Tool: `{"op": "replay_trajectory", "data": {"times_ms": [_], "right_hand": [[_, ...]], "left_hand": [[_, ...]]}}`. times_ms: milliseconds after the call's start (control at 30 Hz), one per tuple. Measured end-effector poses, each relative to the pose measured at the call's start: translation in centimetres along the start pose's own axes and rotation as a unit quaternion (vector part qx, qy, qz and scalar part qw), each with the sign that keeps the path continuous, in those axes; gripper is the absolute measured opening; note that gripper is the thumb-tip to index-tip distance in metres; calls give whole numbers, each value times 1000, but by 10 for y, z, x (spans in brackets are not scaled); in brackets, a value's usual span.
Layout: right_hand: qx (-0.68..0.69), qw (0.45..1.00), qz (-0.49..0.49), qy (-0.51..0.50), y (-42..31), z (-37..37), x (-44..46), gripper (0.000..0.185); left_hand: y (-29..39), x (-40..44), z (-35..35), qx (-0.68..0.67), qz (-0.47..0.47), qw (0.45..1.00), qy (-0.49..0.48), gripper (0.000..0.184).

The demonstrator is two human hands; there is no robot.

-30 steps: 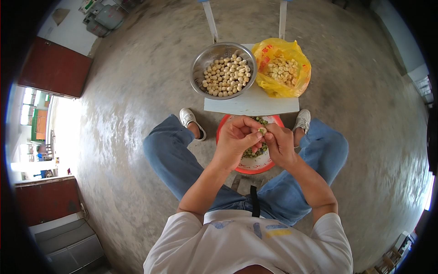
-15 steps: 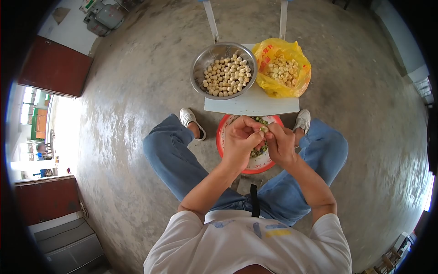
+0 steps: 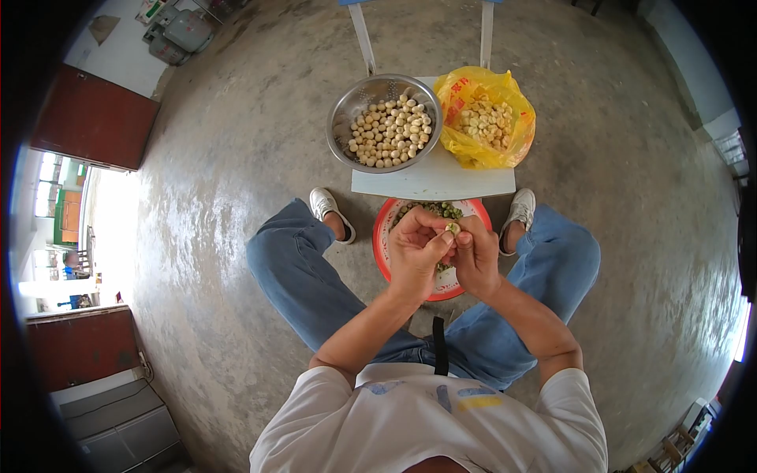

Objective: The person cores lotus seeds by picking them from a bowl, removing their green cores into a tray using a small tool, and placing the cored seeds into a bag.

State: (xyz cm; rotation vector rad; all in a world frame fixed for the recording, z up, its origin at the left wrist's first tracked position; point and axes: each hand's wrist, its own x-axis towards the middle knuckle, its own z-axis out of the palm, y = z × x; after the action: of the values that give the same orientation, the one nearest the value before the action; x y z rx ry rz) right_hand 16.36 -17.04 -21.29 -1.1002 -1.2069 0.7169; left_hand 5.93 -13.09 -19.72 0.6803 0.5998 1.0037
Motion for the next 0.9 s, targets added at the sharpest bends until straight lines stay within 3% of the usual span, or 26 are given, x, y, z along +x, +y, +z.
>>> {"op": "replay_trajectory", "data": {"times_ms": [367,467,567,767,900], "right_hand": [[-19,998,36,42,0,6,0,24],[83,993,88,6,12,0,4,27],[173,964,199,-41,9,-10,8,33],[289,915,245,-136,13,-24,17,38],[222,937,248,-104,16,-21,16,38]], "left_hand": [[-12,2,-2,12,25,999,25,12],[-7,10,-6,25,9,1000,-10,11],[2,15,-14,20,-49,998,-42,12],[11,25,-23,60,-88,991,-83,12],[13,26,-23,72,-86,990,-86,11]]}}
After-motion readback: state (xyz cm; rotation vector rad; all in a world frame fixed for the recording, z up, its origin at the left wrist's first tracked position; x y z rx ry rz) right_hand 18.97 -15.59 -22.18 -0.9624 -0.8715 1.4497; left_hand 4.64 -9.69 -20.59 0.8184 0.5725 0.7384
